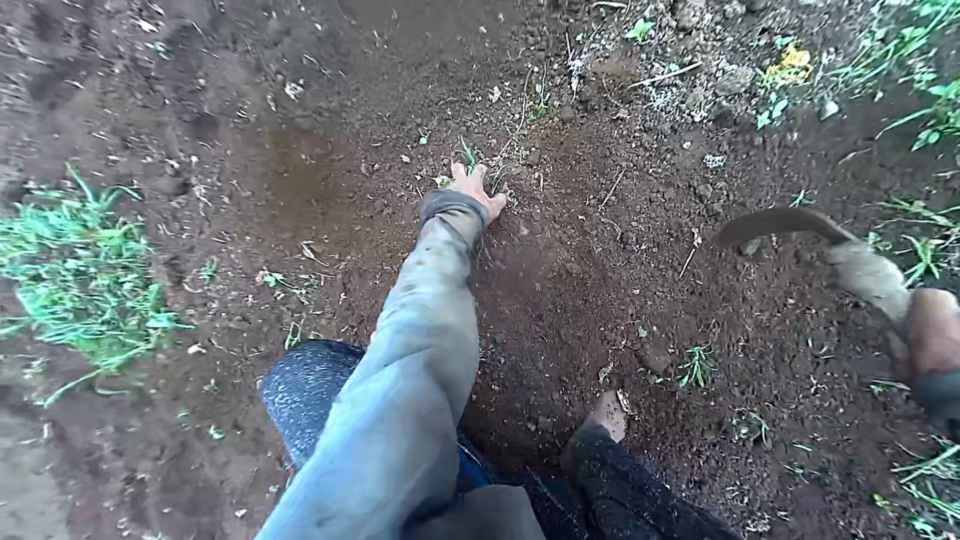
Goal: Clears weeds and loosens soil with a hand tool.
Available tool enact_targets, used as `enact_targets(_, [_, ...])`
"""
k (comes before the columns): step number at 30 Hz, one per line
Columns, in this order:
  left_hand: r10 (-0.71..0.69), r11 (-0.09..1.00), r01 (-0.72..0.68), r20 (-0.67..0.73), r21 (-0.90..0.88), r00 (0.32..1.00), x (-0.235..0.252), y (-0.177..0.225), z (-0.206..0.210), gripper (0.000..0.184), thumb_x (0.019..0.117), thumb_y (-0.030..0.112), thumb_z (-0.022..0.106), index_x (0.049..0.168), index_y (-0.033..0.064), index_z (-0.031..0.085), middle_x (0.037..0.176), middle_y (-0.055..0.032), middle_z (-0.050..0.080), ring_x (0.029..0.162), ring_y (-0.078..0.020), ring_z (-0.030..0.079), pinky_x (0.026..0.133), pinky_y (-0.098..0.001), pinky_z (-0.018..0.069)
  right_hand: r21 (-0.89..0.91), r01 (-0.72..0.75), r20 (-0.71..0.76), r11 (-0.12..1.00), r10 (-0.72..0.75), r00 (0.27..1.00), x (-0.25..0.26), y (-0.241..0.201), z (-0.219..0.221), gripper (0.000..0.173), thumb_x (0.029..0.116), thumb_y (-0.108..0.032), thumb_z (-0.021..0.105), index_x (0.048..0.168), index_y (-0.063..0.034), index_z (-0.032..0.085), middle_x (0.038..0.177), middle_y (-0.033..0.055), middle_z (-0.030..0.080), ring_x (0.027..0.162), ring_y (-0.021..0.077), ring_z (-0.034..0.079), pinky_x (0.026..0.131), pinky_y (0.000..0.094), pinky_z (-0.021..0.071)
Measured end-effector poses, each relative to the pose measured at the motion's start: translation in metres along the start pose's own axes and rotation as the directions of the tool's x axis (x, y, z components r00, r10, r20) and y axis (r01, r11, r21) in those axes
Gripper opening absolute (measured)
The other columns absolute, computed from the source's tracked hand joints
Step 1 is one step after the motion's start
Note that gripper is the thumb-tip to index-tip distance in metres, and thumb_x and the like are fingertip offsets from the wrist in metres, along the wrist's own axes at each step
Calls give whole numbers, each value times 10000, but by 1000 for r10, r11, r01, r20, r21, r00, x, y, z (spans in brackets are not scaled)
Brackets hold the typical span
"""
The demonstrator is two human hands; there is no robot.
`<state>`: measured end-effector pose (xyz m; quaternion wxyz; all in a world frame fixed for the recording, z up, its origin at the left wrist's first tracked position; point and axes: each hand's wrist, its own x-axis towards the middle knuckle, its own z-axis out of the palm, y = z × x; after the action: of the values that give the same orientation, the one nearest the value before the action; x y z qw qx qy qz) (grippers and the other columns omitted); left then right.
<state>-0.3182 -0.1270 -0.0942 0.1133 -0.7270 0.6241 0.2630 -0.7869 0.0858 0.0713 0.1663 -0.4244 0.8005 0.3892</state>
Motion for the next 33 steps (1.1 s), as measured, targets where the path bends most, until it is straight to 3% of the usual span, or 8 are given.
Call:
enact_targets(2, [13,1000,-13,-6,24,1000,-7,22,23,667,896,511,713,1483,234,557,1611,-276,362,1363,-540,486,998,-735,481,65,129,-135,989,-119,984,11,-12,-8,392,1042,-122,542,1401,14,465,1027,417,649,985,644,636,791,769,490])
enact_targets(9, [343,930,-367,410,-22,845,-149,127,55,559,939,396,723,1453,230,581,1453,-238,558,1211,-451,639,968,-673,528,126,101,44,987,-107,993,-2,-45,-81,493,1043,-52,523,1520,-41,401,1244,438,587,1203,665,536,947,797,413])
enact_targets(14, [690,581,-813,553,-39,467,-259,273,148,740,849,539,791,1475,213,570,1695,-153,280,1544,-488,230,1099,-775,357,201,71,-129,977,-45,991,51,-54,-46,373,1027,-107,512,1397,-80,546,1215,347,655,1169,565,621,937,739,476])
enact_targets(17, [658,461,-881,707,-105,260,-287,283,169,635,955,237,737,1540,193,494,1736,-62,212,1602,-410,101,1232,-729,121,197,58,125,979,-84,989,55,-54,-70,466,1074,-135,474,1532,-89,397,1397,347,553,1311,558,528,1031,716,422])
enact_targets(19, [676,493,-866,663,-83,321,-273,261,146,547,977,90,664,1500,191,542,1709,-76,288,1596,-401,147,1251,-706,64,179,64,-134,982,-40,990,68,-60,-43,397,1015,-130,540,1410,-85,530,1211,352,653,1145,573,628,929,736,472])
enact_targets(21, [656,645,-764,522,-14,545,-244,222,121,551,922,162,757,1449,229,610,1675,-133,346,1573,-455,185,1221,-750,106,159,91,-24,983,-88,996,72,-55,-43,449,1028,-140,539,1463,-65,458,1247,388,616,1183,601,592,944,749,454])
enact_targets(25, [275,918,-362,398,162,875,-158,102,79,629,885,364,792,1466,274,571,1660,-242,285,1430,-551,399,963,-738,511,183,34,-14,983,-32,999,66,-49,-20,452,1037,-161,524,1482,-117,458,1224,372,637,1147,597,615,900,752,482])
enact_targets(33, [-56,984,61,36,-168,998,-106,-10,-73,597,985,345,651,1521,152,475,1284,-254,681,1210,-439,657,1031,-667,488,382,-64,102,922,27,994,35,-68,-57,511,1086,-260,465,1489,49,406,1384,411,528,1327,561,518,1033,698,432])
